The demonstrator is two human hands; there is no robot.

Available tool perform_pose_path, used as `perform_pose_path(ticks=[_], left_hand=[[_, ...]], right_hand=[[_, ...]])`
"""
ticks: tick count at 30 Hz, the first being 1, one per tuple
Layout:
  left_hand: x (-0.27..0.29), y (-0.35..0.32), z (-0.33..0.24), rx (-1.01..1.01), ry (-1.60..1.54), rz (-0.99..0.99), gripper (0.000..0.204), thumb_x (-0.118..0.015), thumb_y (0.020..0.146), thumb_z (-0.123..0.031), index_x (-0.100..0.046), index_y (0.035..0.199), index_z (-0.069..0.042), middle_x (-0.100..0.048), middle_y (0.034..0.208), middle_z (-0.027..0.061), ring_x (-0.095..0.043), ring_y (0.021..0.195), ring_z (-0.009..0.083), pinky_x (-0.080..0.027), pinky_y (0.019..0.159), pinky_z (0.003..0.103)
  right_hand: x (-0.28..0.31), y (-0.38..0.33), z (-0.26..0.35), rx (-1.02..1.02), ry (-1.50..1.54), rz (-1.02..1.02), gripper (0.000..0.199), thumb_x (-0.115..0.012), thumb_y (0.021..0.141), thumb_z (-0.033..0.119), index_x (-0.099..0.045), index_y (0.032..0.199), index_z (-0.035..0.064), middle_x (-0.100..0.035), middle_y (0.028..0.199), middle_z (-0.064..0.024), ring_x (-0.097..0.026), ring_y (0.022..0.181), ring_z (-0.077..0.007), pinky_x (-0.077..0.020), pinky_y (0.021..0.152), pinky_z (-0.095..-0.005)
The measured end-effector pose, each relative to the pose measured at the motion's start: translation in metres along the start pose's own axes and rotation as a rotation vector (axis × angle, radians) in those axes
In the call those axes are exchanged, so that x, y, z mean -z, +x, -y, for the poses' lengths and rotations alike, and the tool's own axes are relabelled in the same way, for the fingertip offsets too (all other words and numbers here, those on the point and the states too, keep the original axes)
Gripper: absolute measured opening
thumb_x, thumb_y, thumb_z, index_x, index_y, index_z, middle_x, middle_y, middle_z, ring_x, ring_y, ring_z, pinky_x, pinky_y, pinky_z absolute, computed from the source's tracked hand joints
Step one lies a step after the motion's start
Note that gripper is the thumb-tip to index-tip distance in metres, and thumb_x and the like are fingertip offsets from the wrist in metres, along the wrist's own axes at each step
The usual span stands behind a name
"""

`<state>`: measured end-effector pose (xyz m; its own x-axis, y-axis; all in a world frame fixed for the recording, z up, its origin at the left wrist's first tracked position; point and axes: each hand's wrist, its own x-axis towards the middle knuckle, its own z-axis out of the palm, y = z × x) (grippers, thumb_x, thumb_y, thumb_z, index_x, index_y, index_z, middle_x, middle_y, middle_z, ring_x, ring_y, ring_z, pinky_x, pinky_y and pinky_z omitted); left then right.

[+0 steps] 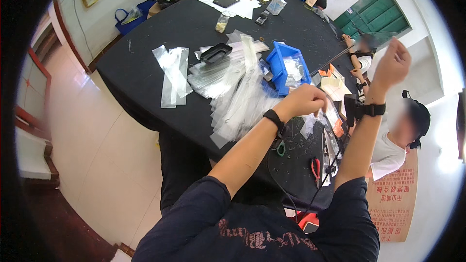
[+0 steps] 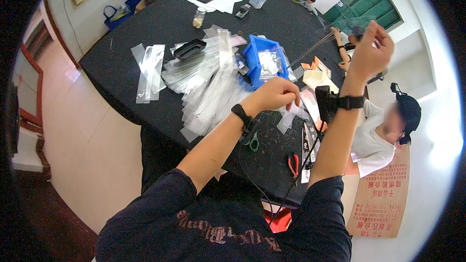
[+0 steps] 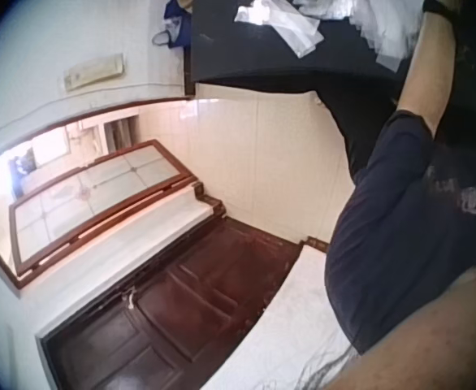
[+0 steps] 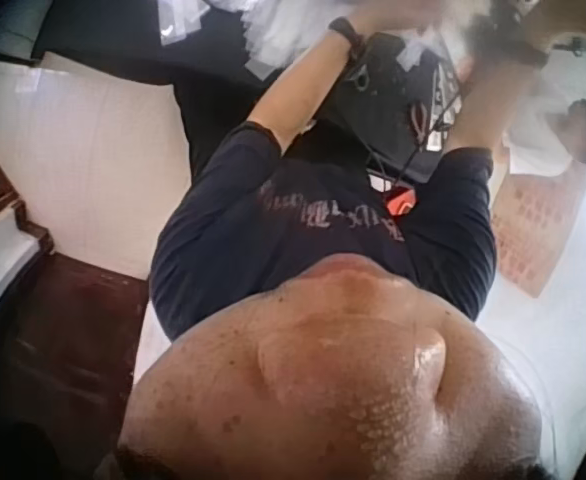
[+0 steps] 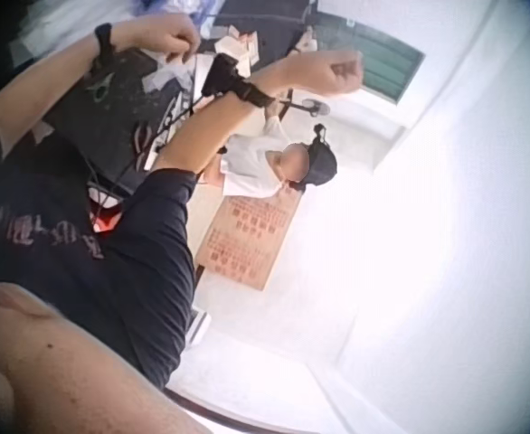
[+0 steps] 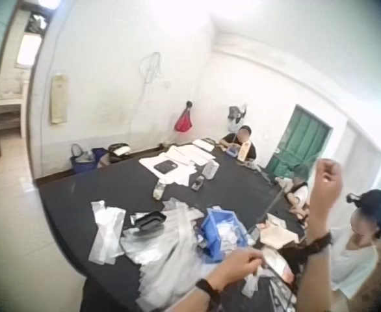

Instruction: Assembling and packaging fishing tackle components at a table with others.

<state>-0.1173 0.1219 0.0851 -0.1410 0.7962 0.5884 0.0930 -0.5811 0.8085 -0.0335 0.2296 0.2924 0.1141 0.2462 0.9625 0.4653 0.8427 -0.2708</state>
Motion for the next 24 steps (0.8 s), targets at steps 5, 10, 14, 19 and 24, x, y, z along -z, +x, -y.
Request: perform_pose_path(ticks=[5,10,14,19,24], left_hand=[[0.012,-0.011,-0.064,0.044,-0.645,0.693,0.022,-0.046,0.074,-0.005,-0.067,0.075,0.0,-0.061,0.061,0.0035,-0.056,0.05,0.0089,-0.042,0.049,0.022],[0.008,-0.052,-0.137,0.086,-0.436,0.95,0.022,-0.047,0.077,-0.008,-0.067,0.077,-0.002,-0.059,0.057,0.0029,-0.053,0.048,0.0076,-0.041,0.047,0.023],[0.014,-0.099,-0.158,0.089,-0.482,1.176,0.021,-0.048,0.082,-0.01,-0.066,0.089,-0.002,-0.061,0.059,0.0042,-0.059,0.053,0.0101,-0.044,0.05,0.025],[0.041,-0.139,-0.145,0.371,-0.369,1.082,0.02,-0.049,0.087,-0.012,-0.066,0.095,-0.003,-0.062,0.061,0.0039,-0.062,0.056,0.0117,-0.045,0.052,0.025],[0.065,-0.165,-0.141,0.464,-0.419,0.753,0.019,-0.05,0.088,-0.009,-0.066,0.095,-0.001,-0.059,0.064,0.0026,-0.058,0.057,0.0089,-0.044,0.054,0.023]], right_hand=[[0.014,-0.043,0.048,0.272,0.415,0.156,0.006,-0.066,0.086,0.008,-0.067,0.089,0.0025,-0.067,0.096,-0.0081,-0.06,0.079,-0.0102,-0.0481,0.069,-0.024],[0.011,-0.134,0.028,-0.161,0.801,0.663,0.008,-0.063,0.088,0.007,-0.065,0.094,0.0019,-0.066,0.104,-0.0101,-0.06,0.091,-0.0123,-0.0462,0.075,-0.0232],[0.017,-0.213,0.052,-0.121,0.625,0.988,0.006,-0.067,0.081,0.007,-0.067,0.086,0.0035,-0.069,0.097,-0.0076,-0.063,0.082,-0.0149,-0.0481,0.068,-0.0257],[0.032,-0.247,0.075,-0.094,0.691,1.242,0.006,-0.067,0.082,0.008,-0.066,0.085,0.0031,-0.069,0.09,-0.0061,-0.064,0.079,-0.0157,-0.0472,0.066,-0.026],[0.045,-0.208,0.098,-0.679,1.02,1.092,0.014,-0.062,0.089,0.016,-0.062,0.093,0.0027,-0.068,0.08,-0.0055,-0.063,0.067,-0.0108,-0.0432,0.054,-0.0207]])
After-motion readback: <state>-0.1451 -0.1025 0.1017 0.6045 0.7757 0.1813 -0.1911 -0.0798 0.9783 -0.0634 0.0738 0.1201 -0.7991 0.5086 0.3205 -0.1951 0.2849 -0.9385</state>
